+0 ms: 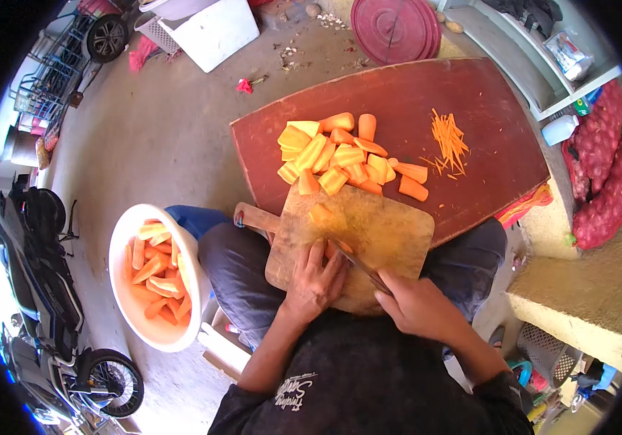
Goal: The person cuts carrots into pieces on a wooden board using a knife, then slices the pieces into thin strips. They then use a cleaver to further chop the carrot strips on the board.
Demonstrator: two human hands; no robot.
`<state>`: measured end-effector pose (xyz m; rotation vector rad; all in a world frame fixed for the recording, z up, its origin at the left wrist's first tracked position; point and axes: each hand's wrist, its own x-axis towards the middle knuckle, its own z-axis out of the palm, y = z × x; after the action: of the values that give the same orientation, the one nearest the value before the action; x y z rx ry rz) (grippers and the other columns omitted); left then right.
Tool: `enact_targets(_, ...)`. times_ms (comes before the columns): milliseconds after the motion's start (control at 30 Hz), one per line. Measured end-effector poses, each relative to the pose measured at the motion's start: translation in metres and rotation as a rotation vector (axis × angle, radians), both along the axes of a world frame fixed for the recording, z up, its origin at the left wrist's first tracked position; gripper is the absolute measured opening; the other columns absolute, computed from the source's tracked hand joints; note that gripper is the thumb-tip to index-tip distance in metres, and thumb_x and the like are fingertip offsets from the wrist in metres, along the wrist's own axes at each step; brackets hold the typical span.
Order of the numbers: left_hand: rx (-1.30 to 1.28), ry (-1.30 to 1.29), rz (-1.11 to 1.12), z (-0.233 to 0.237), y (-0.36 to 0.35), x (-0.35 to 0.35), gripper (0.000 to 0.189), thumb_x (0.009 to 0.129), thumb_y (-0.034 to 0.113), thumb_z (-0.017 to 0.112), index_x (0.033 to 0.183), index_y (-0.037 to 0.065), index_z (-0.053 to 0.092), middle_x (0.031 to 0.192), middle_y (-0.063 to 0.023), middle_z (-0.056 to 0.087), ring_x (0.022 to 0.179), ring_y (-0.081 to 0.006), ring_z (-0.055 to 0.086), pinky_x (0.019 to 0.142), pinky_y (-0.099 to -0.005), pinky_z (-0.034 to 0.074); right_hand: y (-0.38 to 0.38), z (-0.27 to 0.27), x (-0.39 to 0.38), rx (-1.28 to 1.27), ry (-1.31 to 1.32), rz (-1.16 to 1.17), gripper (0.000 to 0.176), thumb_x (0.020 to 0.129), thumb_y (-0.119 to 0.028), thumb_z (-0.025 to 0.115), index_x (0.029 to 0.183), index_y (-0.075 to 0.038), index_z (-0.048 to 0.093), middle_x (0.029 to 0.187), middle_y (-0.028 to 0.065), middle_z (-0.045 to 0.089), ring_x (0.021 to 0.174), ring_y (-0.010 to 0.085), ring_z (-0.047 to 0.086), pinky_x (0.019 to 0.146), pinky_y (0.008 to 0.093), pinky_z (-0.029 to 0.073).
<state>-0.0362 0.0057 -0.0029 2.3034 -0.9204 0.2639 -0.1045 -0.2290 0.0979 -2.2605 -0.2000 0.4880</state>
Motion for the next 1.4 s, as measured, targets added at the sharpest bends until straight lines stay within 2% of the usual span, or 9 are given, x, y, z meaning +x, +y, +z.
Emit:
enact_targets(200, 0.015, -0.063, -0.029, 0.009, 0.000, 0.003, 0.036, 0.084, 0.006, 0.085, 0.119, -0.001, 0.076, 0.123, -0.0252, 0.065, 0.106, -0.0401, 0.064, 0.091, -0.0461, 0.058, 0.007, -0.017, 0.021, 0.036, -0.082, 0.002, 0.031, 0.107, -0.022, 0.064, 0.129, -0.002, 0.057, 0.105, 0.0290, 0.071, 0.098, 0.0518, 0.069, 0.080, 0.0572, 0.056)
enact_targets(300, 0.005, -0.026, -0.013, 0.010, 0.000, 0.002, 0.035, 0.084, 0.005, 0.085, 0.117, -0.001, 0.077, 0.122, -0.0240, 0.067, 0.106, -0.0399, 0.064, 0.090, -0.0458, 0.058, -0.001, 0.015, 0.013, 0.017, 0.031, 0.018, 0.032, 0.109, -0.023, 0.061, 0.130, 0.000, 0.055, 0.100, 0.0316, 0.071, 0.093, 0.0543, 0.070, 0.082, 0.0602, 0.055)
enact_targets(400, -0.031, 0.022, 0.020, 0.008, -0.001, 0.000, 0.034, 0.084, 0.005, 0.085, 0.116, -0.001, 0.078, 0.122, -0.0230, 0.068, 0.106, -0.0395, 0.064, 0.090, -0.0463, 0.058, -0.001, 0.019, 0.004, -0.013, 0.170, -0.020, 0.033, 0.107, -0.022, 0.064, 0.131, -0.001, 0.058, 0.110, 0.0296, 0.071, 0.102, 0.0524, 0.068, 0.084, 0.0565, 0.055)
enact_targets(500, -0.013, -0.020, 0.008, 0.006, -0.001, 0.000, 0.035, 0.083, 0.005, 0.085, 0.117, 0.000, 0.078, 0.122, -0.0234, 0.068, 0.106, -0.0389, 0.065, 0.090, -0.0461, 0.058, 0.010, -0.021, 0.016, 0.032, -0.102, -0.027, 0.032, 0.107, -0.021, 0.064, 0.132, -0.001, 0.058, 0.109, 0.0291, 0.071, 0.102, 0.0518, 0.069, 0.084, 0.0556, 0.056)
enact_targets(700, -0.031, 0.018, 0.025, 0.009, 0.000, 0.001, 0.036, 0.084, 0.005, 0.085, 0.119, 0.000, 0.077, 0.123, -0.0233, 0.068, 0.107, -0.0393, 0.065, 0.092, -0.0461, 0.058, -0.003, 0.014, 0.009, 0.018, 0.113, -0.018, 0.037, 0.107, -0.021, 0.065, 0.135, 0.003, 0.058, 0.112, 0.0306, 0.072, 0.104, 0.0523, 0.069, 0.087, 0.0574, 0.055)
enact_targets(800, -0.045, 0.043, 0.041, 0.004, 0.002, -0.004, 0.037, 0.084, 0.006, 0.085, 0.120, -0.001, 0.077, 0.124, -0.0237, 0.067, 0.107, -0.0397, 0.065, 0.093, -0.0463, 0.058, -0.003, 0.020, 0.004, 0.009, 0.143, -0.011, 0.038, 0.108, -0.022, 0.062, 0.136, 0.003, 0.055, 0.104, 0.0322, 0.071, 0.095, 0.0548, 0.070, 0.083, 0.0595, 0.055)
enact_targets(900, 0.003, -0.051, -0.007, 0.007, 0.002, 0.001, 0.038, 0.084, 0.007, 0.085, 0.121, 0.000, 0.076, 0.125, -0.0255, 0.066, 0.107, -0.0403, 0.065, 0.092, -0.0463, 0.058, 0.011, -0.019, 0.016, 0.030, -0.244, -0.019, 0.031, 0.107, -0.021, 0.064, 0.128, 0.000, 0.057, 0.103, 0.0308, 0.071, 0.098, 0.0538, 0.069, 0.084, 0.0590, 0.055)
enact_targets(1200, -0.069, 0.004, 0.032, -0.004, 0.003, -0.003, 0.038, 0.086, 0.008, 0.085, 0.122, 0.002, 0.076, 0.124, -0.0275, 0.064, 0.104, -0.0403, 0.065, 0.090, -0.0460, 0.058, 0.003, 0.013, 0.007, -0.025, 0.126, -0.020, 0.040, 0.106, -0.020, 0.066, 0.138, 0.002, 0.059, 0.111, 0.0304, 0.072, 0.102, 0.0514, 0.071, 0.086, 0.0551, 0.056)
enact_targets(1400, -0.111, 0.001, 0.048, -0.001, 0.003, -0.004, 0.038, 0.084, 0.008, 0.086, 0.119, 0.001, 0.076, 0.118, -0.0231, 0.062, 0.101, -0.0388, 0.063, 0.087, -0.0459, 0.058, 0.018, -0.022, 0.021, 0.033, -0.141, -0.019, 0.038, 0.105, -0.019, 0.067, 0.136, 0.002, 0.060, 0.108, 0.0301, 0.071, 0.101, 0.0516, 0.071, 0.086, 0.0553, 0.056)
